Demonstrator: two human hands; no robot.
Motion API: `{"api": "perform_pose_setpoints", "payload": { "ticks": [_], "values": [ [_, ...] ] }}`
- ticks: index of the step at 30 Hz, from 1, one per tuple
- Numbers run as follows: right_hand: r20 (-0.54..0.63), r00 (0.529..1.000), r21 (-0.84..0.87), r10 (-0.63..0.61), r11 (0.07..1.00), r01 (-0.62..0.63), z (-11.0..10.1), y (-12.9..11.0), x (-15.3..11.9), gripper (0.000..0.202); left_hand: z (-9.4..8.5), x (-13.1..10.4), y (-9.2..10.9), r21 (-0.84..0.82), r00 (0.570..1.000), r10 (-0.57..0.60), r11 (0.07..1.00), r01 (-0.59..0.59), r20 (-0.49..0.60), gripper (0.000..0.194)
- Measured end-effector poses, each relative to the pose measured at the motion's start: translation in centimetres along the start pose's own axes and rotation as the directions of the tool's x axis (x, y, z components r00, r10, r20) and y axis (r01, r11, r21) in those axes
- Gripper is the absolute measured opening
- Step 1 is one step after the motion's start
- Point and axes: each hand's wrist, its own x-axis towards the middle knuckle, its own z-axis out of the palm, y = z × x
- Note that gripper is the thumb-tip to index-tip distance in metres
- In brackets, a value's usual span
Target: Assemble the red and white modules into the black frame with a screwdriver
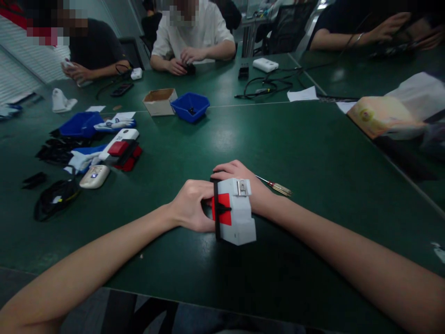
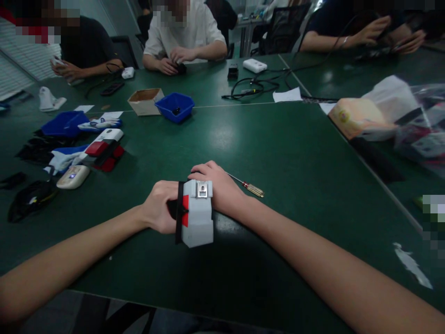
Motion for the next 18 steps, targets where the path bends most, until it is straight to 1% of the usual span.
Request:
{"api": "perform_pose_setpoints", "payload": {
  "ticks": [5, 8, 11, 15, 16, 18],
  "values": [
    [-0.011, 0.999, -0.097, 0.047, 0.994, -0.048, -1.2, -0.9, -2.1, 0.015, -0.5, 0.2, -0.4, 0.016, 1.000, -0.006, 1.000, 0.006, -0.001, 0.022],
    [-0.009, 0.999, -0.105, 0.046, 0.993, -0.047, -1.9, -1.3, -3.6, 0.016, -0.5, 0.1, -0.6, 0.018, 1.000, -0.016, 1.000, 0.016, 0.013, 0.020],
    [-0.049, 0.999, -0.052, 0.021, 0.998, -0.023, -2.3, -1.2, -4.5, 0.021, -0.4, -0.1, -0.8, 0.027, 0.999, -0.028, 0.999, 0.027, 0.039, 0.022],
    [-0.069, 0.997, 0.014, -0.023, 1.000, 0.024, -2.5, -1.1, -4.6, 0.022, -0.5, -0.1, -0.9, 0.031, 1.000, -0.011, 0.999, 0.010, 0.029, 0.023],
    [-0.069, 0.997, -0.001, -0.038, 0.999, 0.038, -2.6, -1.1, -4.5, 0.022, -0.5, -0.1, -0.8, 0.028, 1.000, -0.005, 1.000, 0.004, 0.022, 0.022],
    [-0.049, 0.995, -0.094, -0.088, 0.992, 0.084, -2.8, -1.2, -4.4, 0.024, -0.6, 0.0, -0.8, 0.021, 1.000, 0.007, 1.000, -0.007, 0.008, 0.022]
  ]
}}
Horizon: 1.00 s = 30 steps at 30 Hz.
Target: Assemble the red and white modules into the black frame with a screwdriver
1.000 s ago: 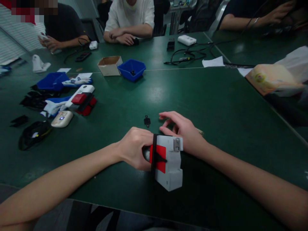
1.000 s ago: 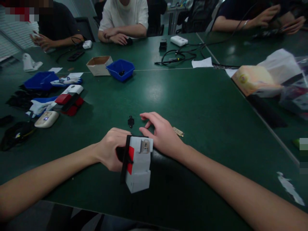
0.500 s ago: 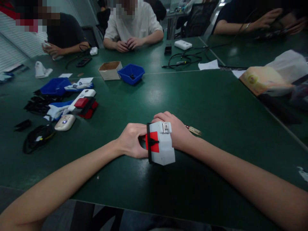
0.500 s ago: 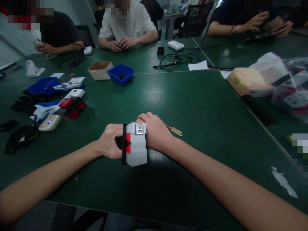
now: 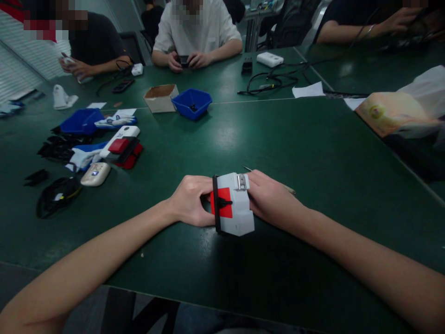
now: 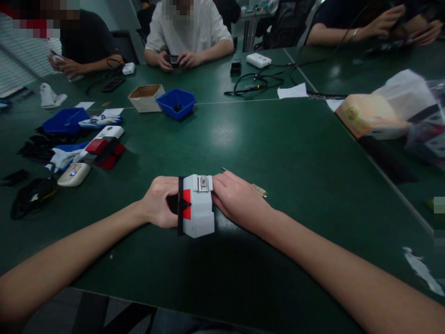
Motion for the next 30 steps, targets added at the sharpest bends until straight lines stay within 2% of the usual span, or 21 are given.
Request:
{"api": "perform_pose_setpoints", "payload": {
  "ticks": [4, 7, 9, 13, 17, 20, 23, 30],
  "values": [
    [0.110, 0.992, -0.192, -0.067, 0.977, 0.087, -0.6, 0.0, -0.6, 0.032, 0.0, 0.1, 0.0, 0.004, 1.000, 0.013, 1.000, -0.013, -0.017, 0.024],
    [0.115, 0.993, -0.185, -0.031, 0.981, 0.052, -1.0, 0.3, -1.3, 0.030, 0.0, 0.0, 0.0, 0.029, 1.000, 0.027, 0.999, -0.027, -0.010, 0.025],
    [0.082, 0.997, -0.107, 0.003, 0.994, 0.006, -1.2, 0.5, -1.5, 0.028, 0.1, 0.0, -0.1, 0.041, 1.000, 0.031, 0.999, -0.031, 0.001, 0.025],
    [0.010, 0.992, 0.175, 0.127, 0.976, -0.127, -2.2, 0.5, -1.5, 0.022, 0.0, -0.1, -0.1, 0.041, 1.000, 0.014, 0.999, -0.015, 0.022, 0.026],
    [-0.034, 0.946, 0.408, 0.321, 0.869, -0.280, -3.9, -0.1, -1.9, 0.013, 0.1, -0.1, 0.0, 0.036, 0.999, -0.011, 0.999, 0.009, 0.040, 0.024],
    [-0.058, 0.909, 0.548, 0.412, 0.774, -0.316, -4.6, -0.6, -2.3, 0.013, 0.1, -0.1, -0.1, 0.035, 0.998, -0.018, 0.999, 0.016, 0.059, 0.025],
    [-0.070, 0.905, 0.610, 0.419, 0.736, -0.293, -4.8, -0.9, -2.5, 0.013, 0.1, -0.1, -0.1, 0.048, 0.997, -0.024, 0.999, 0.020, 0.074, 0.027],
    [-0.023, 0.935, 0.644, 0.354, 0.721, -0.257, -4.3, -1.4, -2.4, 0.008, 0.3, 0.1, 0.1, 0.104, 0.997, -0.003, 0.995, -0.005, 0.075, 0.027]
  ]
}}
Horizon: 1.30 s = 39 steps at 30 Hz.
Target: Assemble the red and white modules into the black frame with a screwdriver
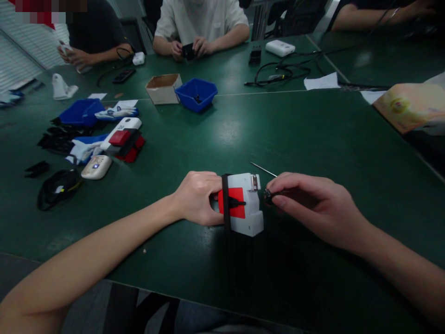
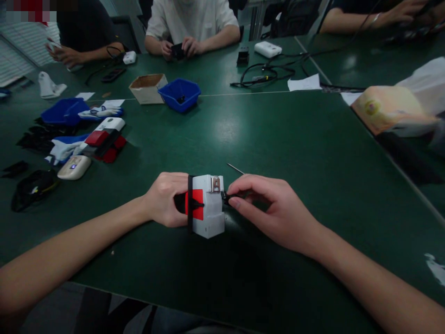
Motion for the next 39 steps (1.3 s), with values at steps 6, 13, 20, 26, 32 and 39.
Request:
{"api": "perform_pose_setpoints", "payload": {
  "ticks": [6, 13, 20, 26, 32, 39],
  "values": [
    [0.045, 0.999, 0.099, -0.009, 0.995, 0.005, 0.5, -0.7, 0.1, 0.006, 0.2, -0.2, 0.1, 0.111, 0.999, 0.047, 0.993, -0.047, 0.002, 0.029],
    [0.074, 0.997, 0.028, -0.032, 0.999, 0.030, 1.1, -0.1, 0.0, 0.009, 0.2, -0.2, 0.2, 0.130, 0.999, 0.022, 0.991, -0.025, 0.024, 0.031],
    [0.102, 0.967, 0.158, 0.233, 0.956, -0.247, 1.7, -0.1, -0.4, 0.017, 0.1, -0.1, 0.3, 0.141, 0.999, 0.025, 0.990, -0.029, 0.030, 0.032],
    [0.077, 0.972, 0.146, 0.220, 0.962, -0.229, 1.9, -0.3, -0.4, 0.017, 0.3, -0.3, 0.3, 0.166, 1.000, 0.011, 0.986, -0.015, 0.026, 0.035],
    [0.009, 0.994, 0.005, 0.110, 0.994, -0.110, 2.0, -0.9, -0.1, 0.012, 0.3, -0.4, 0.2, 0.166, 1.000, 0.002, 0.986, -0.006, 0.026, 0.036],
    [0.004, 0.996, -0.061, 0.093, 0.994, -0.093, 2.1, -1.2, -0.3, 0.010, 0.4, -0.4, 0.1, 0.166, 0.999, 0.003, 0.986, -0.012, 0.053, 0.035]
  ]
}}
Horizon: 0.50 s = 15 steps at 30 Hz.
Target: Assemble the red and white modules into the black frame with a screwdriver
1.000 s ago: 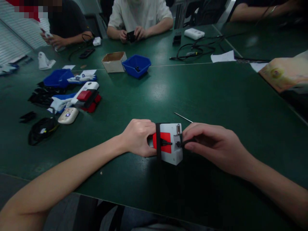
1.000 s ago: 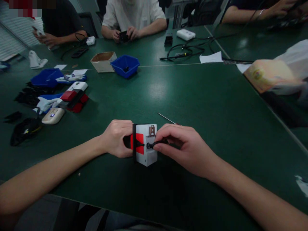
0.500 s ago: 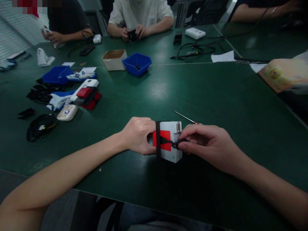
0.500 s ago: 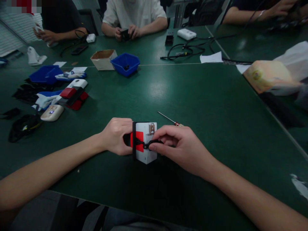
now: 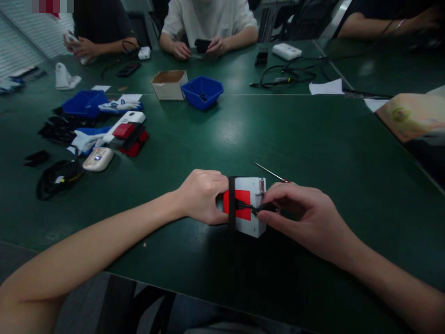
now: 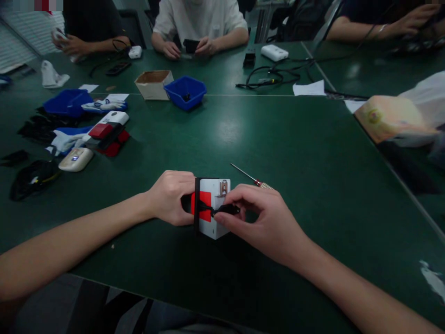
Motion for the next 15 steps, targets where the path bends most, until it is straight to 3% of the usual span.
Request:
{"api": "perform_pose_setpoints", "payload": {
  "ticks": [6, 11, 15],
  "values": [
    [0.005, 0.999, 0.069, 0.047, 0.997, -0.047, 0.33, -0.14, -0.29, 0.010, 0.04, -0.01, 0.07, -0.002, 1.000, -0.007, 1.000, 0.007, -0.014, 0.033],
    [0.022, 0.969, -0.066, -0.244, 0.967, 0.245, -0.02, 0.28, -0.26, 0.008, -0.11, 0.01, 0.10, -0.011, 1.000, -0.008, 1.000, 0.008, -0.013, 0.034],
    [0.016, 0.954, -0.111, -0.299, 0.948, 0.299, -0.15, 0.28, -0.16, 0.009, -0.10, 0.07, 0.14, -0.011, 1.000, -0.005, 1.000, 0.004, -0.017, 0.035]
  ]
}}
